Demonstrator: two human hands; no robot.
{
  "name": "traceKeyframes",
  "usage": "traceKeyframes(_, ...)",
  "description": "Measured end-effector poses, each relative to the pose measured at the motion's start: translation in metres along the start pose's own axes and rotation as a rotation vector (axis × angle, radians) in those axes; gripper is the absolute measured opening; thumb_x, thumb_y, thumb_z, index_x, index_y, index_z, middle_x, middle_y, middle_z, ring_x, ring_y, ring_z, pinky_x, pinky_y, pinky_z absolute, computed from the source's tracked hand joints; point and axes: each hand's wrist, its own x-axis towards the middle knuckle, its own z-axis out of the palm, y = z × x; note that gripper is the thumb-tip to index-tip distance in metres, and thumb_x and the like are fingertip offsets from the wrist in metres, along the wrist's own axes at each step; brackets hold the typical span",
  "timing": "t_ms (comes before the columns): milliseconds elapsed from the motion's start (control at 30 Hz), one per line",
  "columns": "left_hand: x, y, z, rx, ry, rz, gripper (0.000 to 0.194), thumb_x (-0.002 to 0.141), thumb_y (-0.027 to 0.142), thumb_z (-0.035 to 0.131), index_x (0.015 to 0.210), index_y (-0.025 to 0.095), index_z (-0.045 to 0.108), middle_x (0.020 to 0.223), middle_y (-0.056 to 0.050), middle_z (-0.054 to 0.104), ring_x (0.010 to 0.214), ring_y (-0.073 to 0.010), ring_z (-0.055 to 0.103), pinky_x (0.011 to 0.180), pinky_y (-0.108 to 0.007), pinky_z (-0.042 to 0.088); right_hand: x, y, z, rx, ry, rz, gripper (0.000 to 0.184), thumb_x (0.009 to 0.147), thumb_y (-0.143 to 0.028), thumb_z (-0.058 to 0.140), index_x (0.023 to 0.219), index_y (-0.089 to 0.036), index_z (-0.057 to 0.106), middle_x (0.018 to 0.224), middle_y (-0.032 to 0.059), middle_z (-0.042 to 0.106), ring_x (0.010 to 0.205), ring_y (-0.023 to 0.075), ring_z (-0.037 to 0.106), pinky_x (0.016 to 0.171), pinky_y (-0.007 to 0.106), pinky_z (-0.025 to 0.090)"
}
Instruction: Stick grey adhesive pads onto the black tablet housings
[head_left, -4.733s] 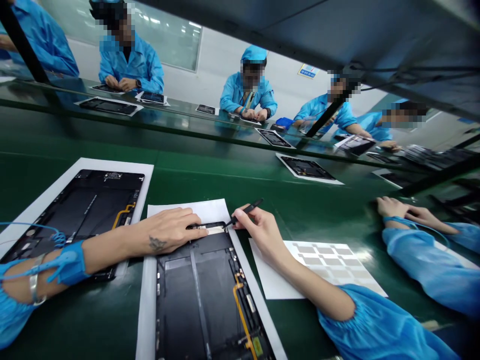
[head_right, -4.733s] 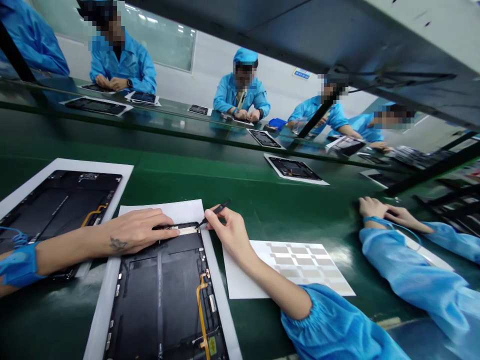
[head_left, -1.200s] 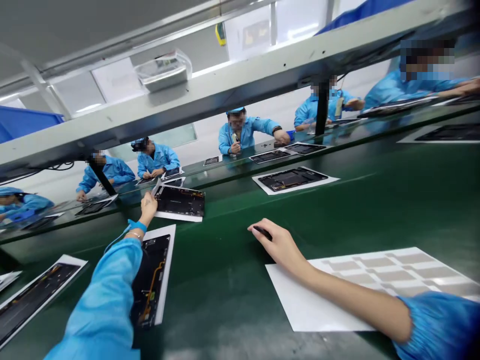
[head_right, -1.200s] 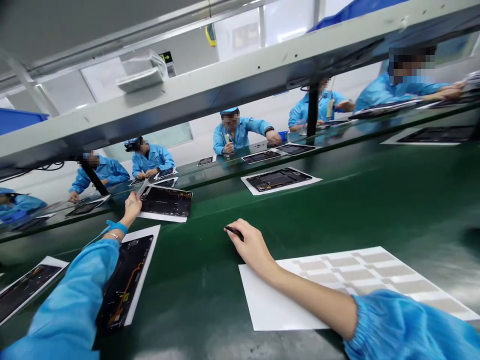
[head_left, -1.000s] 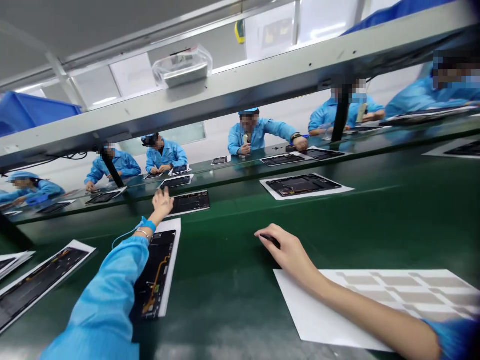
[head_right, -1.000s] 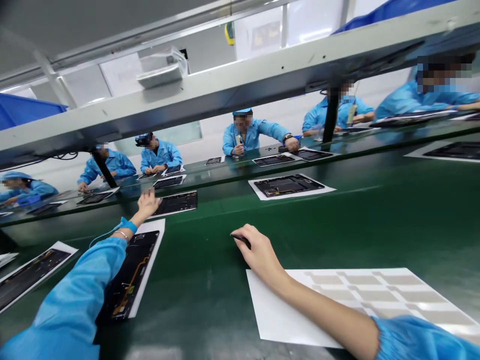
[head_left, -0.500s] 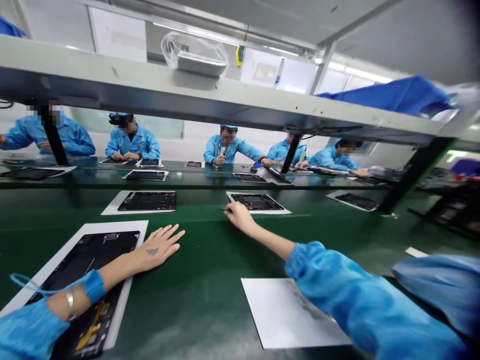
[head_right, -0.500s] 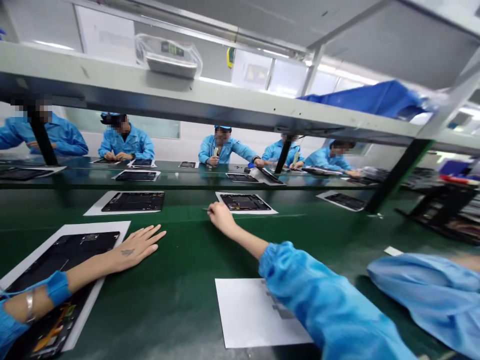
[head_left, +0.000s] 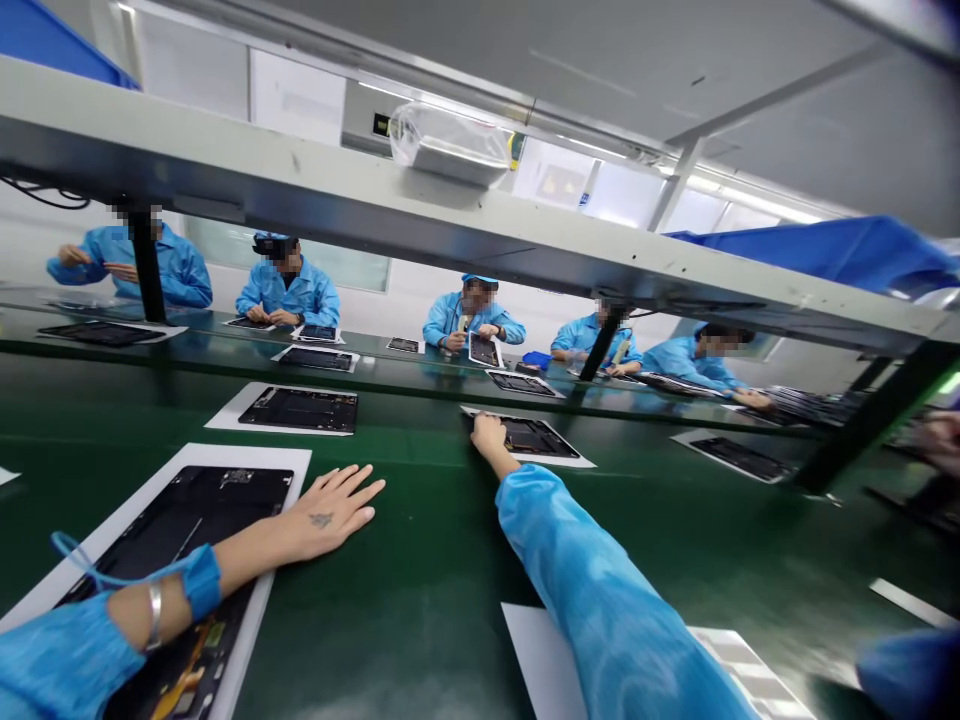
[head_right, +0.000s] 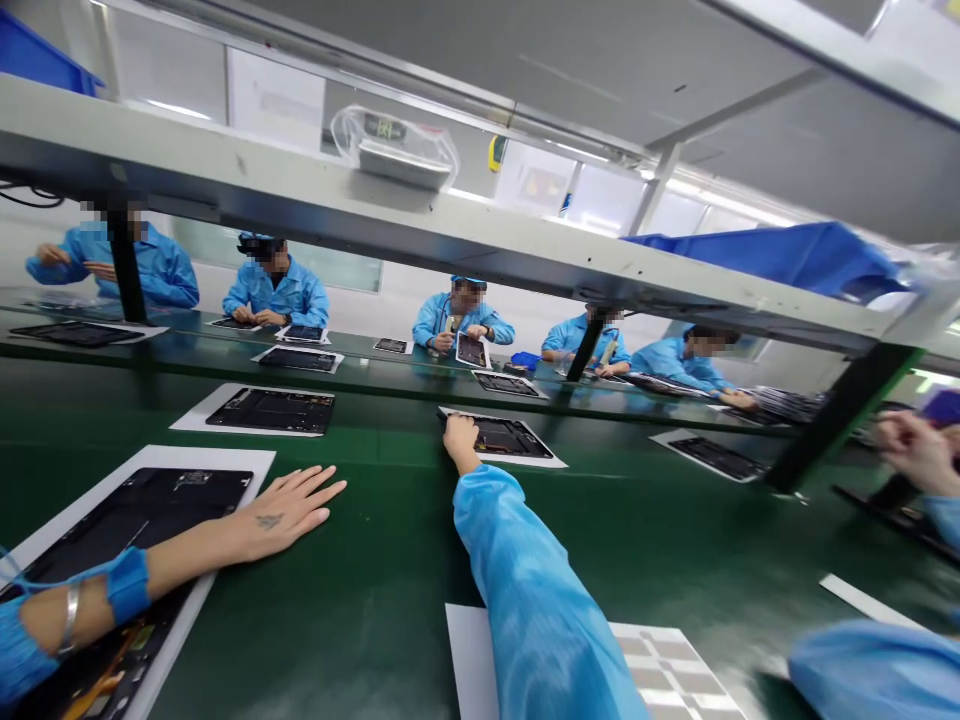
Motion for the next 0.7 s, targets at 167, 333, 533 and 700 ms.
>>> traceKeyframes(167, 0.003, -0.005, 0.005, 0.077, 0.039, 0.011, 0.057, 0.106, 0.052, 0.026, 0.158, 0.029, 0.025, 0.166, -0.006, 0.015, 0.153, -0.0310, 0.012, 0.121, -0.054, 0.019, -0.013, -0.015, -0.001, 0.070, -0.040, -0.117, 0.035, 0.096, -0.034, 0.063, 0.126, -0.016, 0.059, 0.126, 0.0110, 0.061, 0.107, 0.0240, 0.064, 0.089, 0.044, 0.056)
traceKeyframes(333, 0.008, -0.006, 0.009, 0.317, 0.281, 0.175, 0.052, 0.107, 0.041, 0.029, 0.157, 0.027, 0.028, 0.164, -0.009, 0.025, 0.150, -0.0292, 0.024, 0.119, -0.047, 0.027, -0.039, -0.013, -0.006, 0.150, -0.078, -0.240, 0.035, 0.097, -0.034, 0.062, 0.126, -0.017, 0.059, 0.126, 0.0101, 0.062, 0.107, 0.0239, 0.064, 0.089, 0.044, 0.056)
traceKeyframes(533, 0.013, 0.003, 0.001, 0.573, 0.260, 0.286, 0.043, 0.104, 0.030, 0.040, 0.144, 0.019, 0.049, 0.147, -0.014, 0.052, 0.140, -0.0314, 0.042, 0.115, -0.047, 0.031, -0.063, -0.001, -0.017, 0.165, -0.099, -0.297, 0.034, 0.097, -0.034, 0.062, 0.125, -0.017, 0.060, 0.125, 0.0097, 0.062, 0.106, 0.0236, 0.064, 0.088, 0.044, 0.056)
traceKeyframes(700, 0.021, 0.013, -0.012, 0.623, 0.260, 0.310, 0.041, 0.098, 0.028, 0.052, 0.139, 0.020, 0.054, 0.143, -0.013, 0.056, 0.136, -0.0310, 0.046, 0.114, -0.045, 0.033, -0.086, -0.006, -0.028, 0.193, -0.021, -0.354, 0.032, 0.097, -0.035, 0.061, 0.124, -0.018, 0.060, 0.126, 0.0095, 0.062, 0.107, 0.0232, 0.064, 0.090, 0.044, 0.056)
